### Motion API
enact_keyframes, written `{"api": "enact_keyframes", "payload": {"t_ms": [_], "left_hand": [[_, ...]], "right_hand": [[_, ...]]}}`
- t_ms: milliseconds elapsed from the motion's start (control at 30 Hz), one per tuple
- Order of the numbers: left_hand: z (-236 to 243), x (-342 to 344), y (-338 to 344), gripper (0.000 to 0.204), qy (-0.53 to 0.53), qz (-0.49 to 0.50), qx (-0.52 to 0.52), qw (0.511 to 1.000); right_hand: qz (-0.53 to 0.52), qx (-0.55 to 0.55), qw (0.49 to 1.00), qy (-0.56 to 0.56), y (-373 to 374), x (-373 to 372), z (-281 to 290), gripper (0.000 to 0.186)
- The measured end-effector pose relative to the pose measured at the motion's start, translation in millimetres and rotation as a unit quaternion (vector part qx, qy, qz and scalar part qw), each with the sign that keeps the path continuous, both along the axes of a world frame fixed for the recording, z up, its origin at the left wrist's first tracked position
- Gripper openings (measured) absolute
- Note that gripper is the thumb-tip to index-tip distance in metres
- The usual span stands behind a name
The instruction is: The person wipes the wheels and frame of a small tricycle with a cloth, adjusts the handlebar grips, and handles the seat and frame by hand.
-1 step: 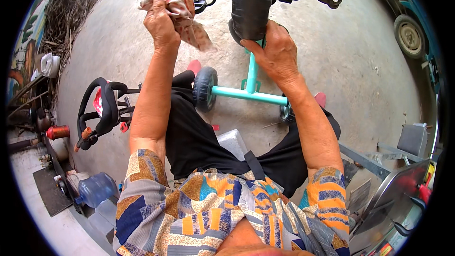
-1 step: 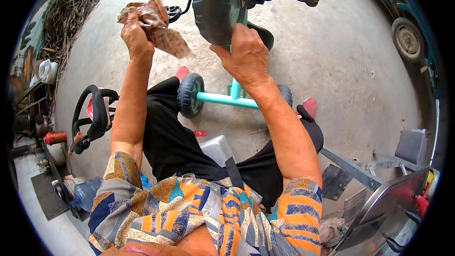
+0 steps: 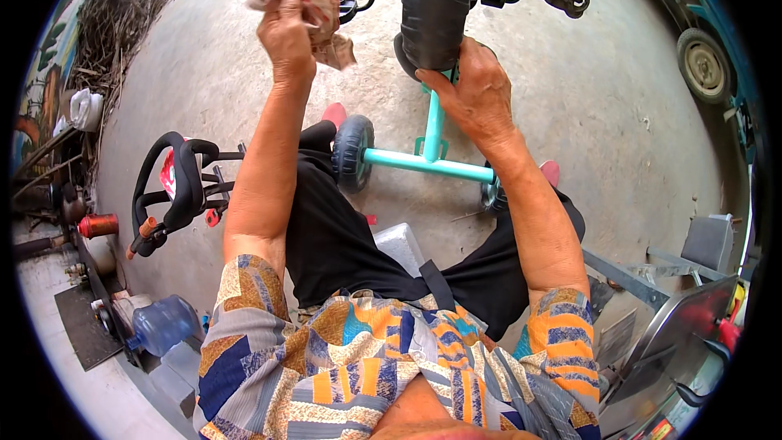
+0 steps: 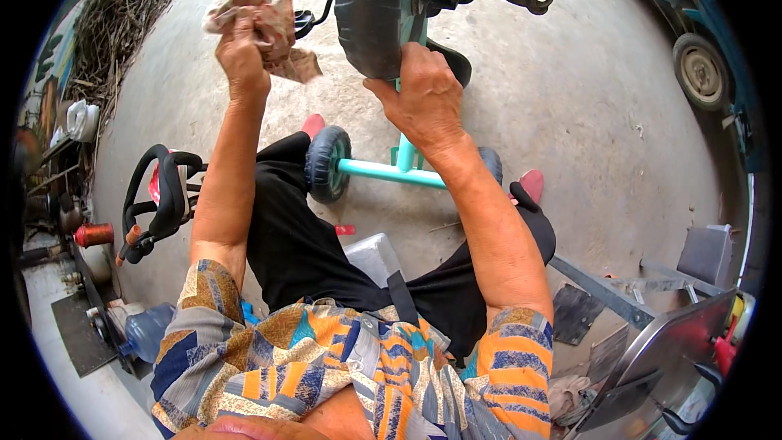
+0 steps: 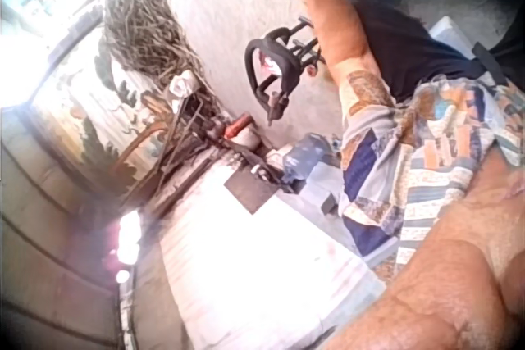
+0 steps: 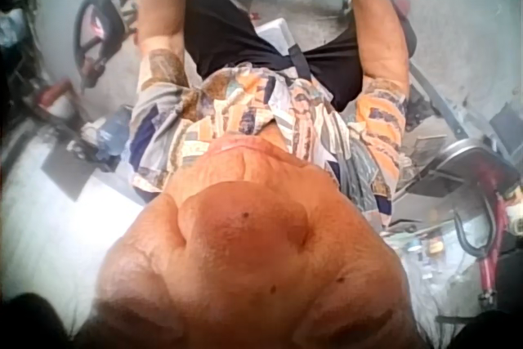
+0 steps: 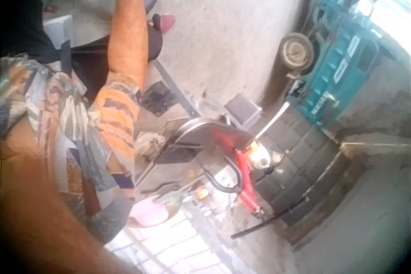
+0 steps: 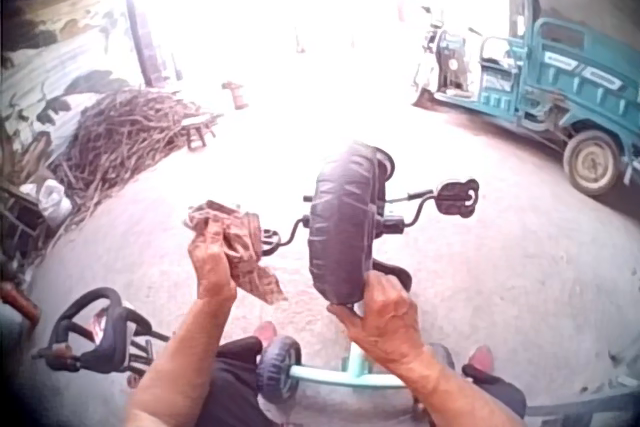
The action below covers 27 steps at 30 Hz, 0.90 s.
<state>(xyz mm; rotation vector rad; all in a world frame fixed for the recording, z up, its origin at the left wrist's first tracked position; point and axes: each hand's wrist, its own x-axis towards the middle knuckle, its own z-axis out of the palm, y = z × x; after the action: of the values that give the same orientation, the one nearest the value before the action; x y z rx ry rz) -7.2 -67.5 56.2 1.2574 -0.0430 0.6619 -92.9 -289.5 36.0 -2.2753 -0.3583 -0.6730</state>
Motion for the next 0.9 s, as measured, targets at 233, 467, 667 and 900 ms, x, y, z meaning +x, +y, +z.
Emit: {"api": "enact_keyframes", "payload": {"t_ms": [233,467,667,900], "left_hand": [[-27,2,2,0.028,-0.060,0.122,0.604,0.785],[-47,49,41,0.025,0.204,-0.121,-0.129,0.963],[-70,57,55,0.018,0.235,-0.174,-0.371,0.882],[-74,54,46,0.043,0.341,-0.137,-0.246,0.897]], "right_hand": [[0.008,0.002,1.000,0.006,-3,-1,2,0.036],[0.008,-0.035,0.999,-0.011,-5,-2,8,0.038],[-0.002,0.000,1.000,-0.010,-9,-4,14,0.036],[0.001,0.009,1.000,-0.012,-7,-5,17,0.035]]}}
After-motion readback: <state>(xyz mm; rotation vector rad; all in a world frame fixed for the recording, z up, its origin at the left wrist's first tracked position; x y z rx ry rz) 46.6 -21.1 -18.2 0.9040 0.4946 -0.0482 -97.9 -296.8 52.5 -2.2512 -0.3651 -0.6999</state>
